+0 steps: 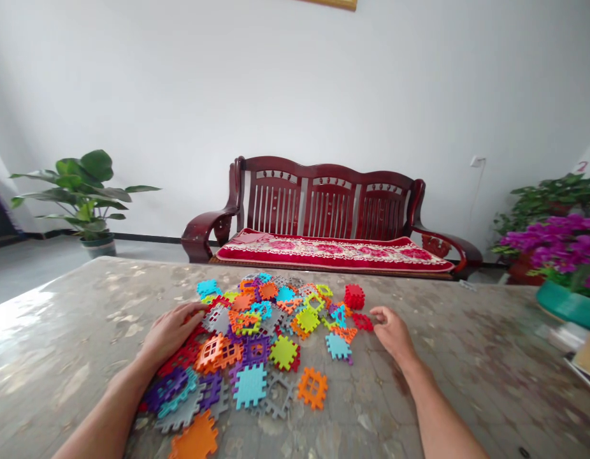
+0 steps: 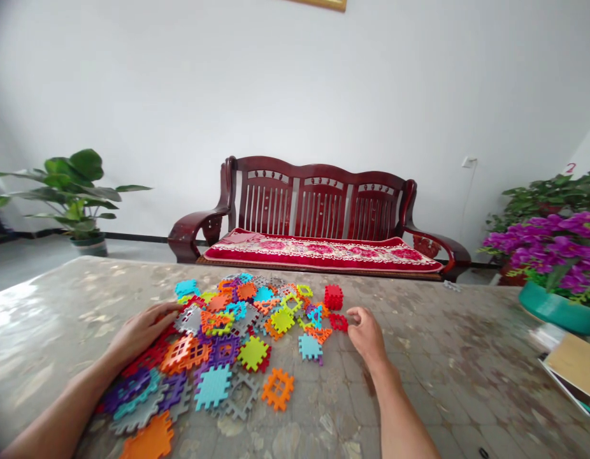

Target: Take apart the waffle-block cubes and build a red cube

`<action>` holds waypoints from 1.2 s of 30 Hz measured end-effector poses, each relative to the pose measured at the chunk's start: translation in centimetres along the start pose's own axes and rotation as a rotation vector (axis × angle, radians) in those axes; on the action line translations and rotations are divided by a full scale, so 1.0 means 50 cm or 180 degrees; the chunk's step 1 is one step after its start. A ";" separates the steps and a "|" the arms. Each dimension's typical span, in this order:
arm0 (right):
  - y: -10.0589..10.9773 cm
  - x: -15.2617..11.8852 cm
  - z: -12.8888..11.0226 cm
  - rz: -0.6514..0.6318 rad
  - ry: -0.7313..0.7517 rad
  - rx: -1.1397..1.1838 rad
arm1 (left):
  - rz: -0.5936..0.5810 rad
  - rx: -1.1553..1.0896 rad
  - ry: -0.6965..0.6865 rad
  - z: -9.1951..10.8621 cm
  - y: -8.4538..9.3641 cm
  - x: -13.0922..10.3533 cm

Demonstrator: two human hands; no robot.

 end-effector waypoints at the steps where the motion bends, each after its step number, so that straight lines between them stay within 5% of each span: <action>1: 0.000 0.000 0.005 -0.0008 -0.0063 -0.0057 | 0.0014 -0.0019 -0.0007 -0.001 0.000 0.000; 13: -0.015 -0.031 -0.082 -0.0436 0.0381 -0.1502 | -0.0034 0.0059 0.0036 0.000 0.000 -0.002; 29: -0.024 -0.038 -0.110 -0.0247 0.0126 -0.1860 | 0.0002 -0.0002 -0.0005 -0.001 0.001 0.001; 36: -0.007 -0.030 -0.059 -0.0040 -0.0276 -0.1433 | -0.0048 0.0009 -0.0002 -0.005 -0.005 0.001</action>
Point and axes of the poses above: each hand's wrist, its own x-axis towards the middle knuckle, its own y-axis out of the back of the hand, z = x × y, the point moved 7 cm from there along x, towards the middle knuckle, and after that the axes turned 8 degrees about -z, right-handed, at the moved point
